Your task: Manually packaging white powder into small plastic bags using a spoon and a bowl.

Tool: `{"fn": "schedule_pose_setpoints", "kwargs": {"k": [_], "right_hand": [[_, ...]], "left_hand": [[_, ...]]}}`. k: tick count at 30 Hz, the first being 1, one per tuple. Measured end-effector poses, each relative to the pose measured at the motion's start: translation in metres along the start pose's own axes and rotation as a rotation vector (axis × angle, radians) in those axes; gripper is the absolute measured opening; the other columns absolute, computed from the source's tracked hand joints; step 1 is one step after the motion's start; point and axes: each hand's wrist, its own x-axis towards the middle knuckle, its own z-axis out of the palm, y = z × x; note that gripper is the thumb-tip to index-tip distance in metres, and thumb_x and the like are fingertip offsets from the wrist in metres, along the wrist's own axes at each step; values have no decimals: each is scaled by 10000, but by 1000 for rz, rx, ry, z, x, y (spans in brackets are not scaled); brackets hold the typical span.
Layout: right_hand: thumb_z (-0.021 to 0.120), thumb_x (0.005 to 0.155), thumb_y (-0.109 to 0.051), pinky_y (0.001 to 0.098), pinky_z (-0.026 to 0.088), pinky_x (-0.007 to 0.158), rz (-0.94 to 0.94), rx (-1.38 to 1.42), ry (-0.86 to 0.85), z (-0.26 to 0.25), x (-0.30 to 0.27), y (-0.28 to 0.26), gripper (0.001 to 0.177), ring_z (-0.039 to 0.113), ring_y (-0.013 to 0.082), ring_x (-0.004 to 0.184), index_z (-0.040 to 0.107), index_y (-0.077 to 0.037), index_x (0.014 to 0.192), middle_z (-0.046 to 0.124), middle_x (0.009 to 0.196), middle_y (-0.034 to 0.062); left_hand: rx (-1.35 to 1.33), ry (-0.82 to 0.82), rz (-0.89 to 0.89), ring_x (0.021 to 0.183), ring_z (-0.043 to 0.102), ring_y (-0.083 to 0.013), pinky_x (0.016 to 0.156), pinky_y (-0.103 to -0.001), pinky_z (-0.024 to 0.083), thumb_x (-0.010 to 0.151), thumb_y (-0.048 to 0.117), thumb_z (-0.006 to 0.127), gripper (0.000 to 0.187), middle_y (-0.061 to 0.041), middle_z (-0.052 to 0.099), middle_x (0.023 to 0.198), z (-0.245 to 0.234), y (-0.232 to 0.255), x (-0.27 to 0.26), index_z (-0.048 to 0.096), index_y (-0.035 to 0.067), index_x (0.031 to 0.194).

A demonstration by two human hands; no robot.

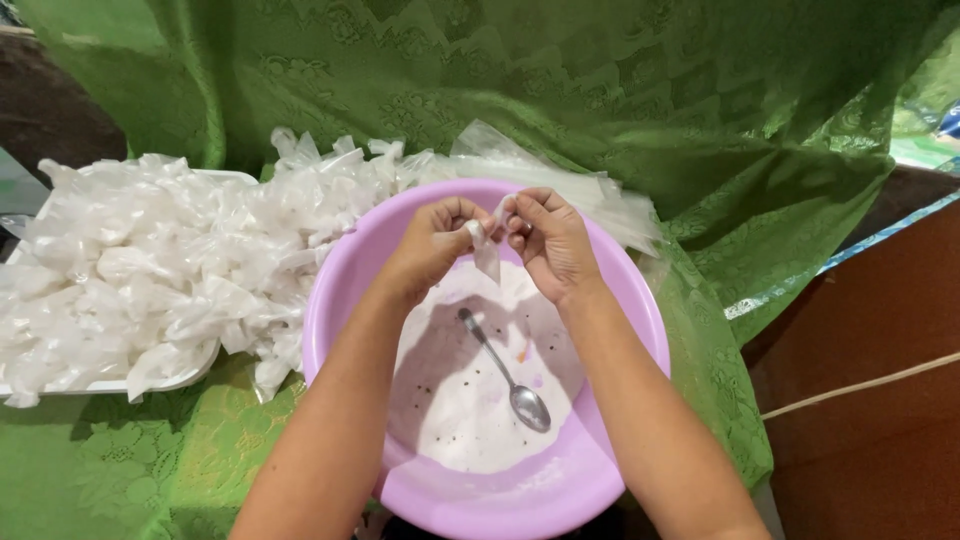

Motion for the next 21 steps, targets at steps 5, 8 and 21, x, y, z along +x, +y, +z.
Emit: {"fn": "schedule_pose_setpoints", "kwargs": {"k": [5,8,21], "right_hand": [[800,896,-153,171,485,544,-45,-199,112,0,0,-3,135,621,67,612,683,-142,962,706,766,18],[780,907,-154,190,537,607,-113,-185,78,23,-19,-15,277,667,97,744,624,-115,1133,694,852,18],[772,777,-136,340,620,746,-537,-1175,144,20,-16,23,71,664,270,1000,720,-112,820,623,1053,79]], "left_hand": [[21,10,8,693,663,-78,647,-172,537,928,119,685,180,-50,728,780,-1,-9,11,704,33,1086],[56,61,18,682,700,-103,612,-184,551,901,89,698,179,-77,749,788,-6,-19,18,714,23,1067],[520,303,215,795,762,-209,714,-319,603,838,176,817,87,-52,771,813,1,-45,32,804,162,923]]}}
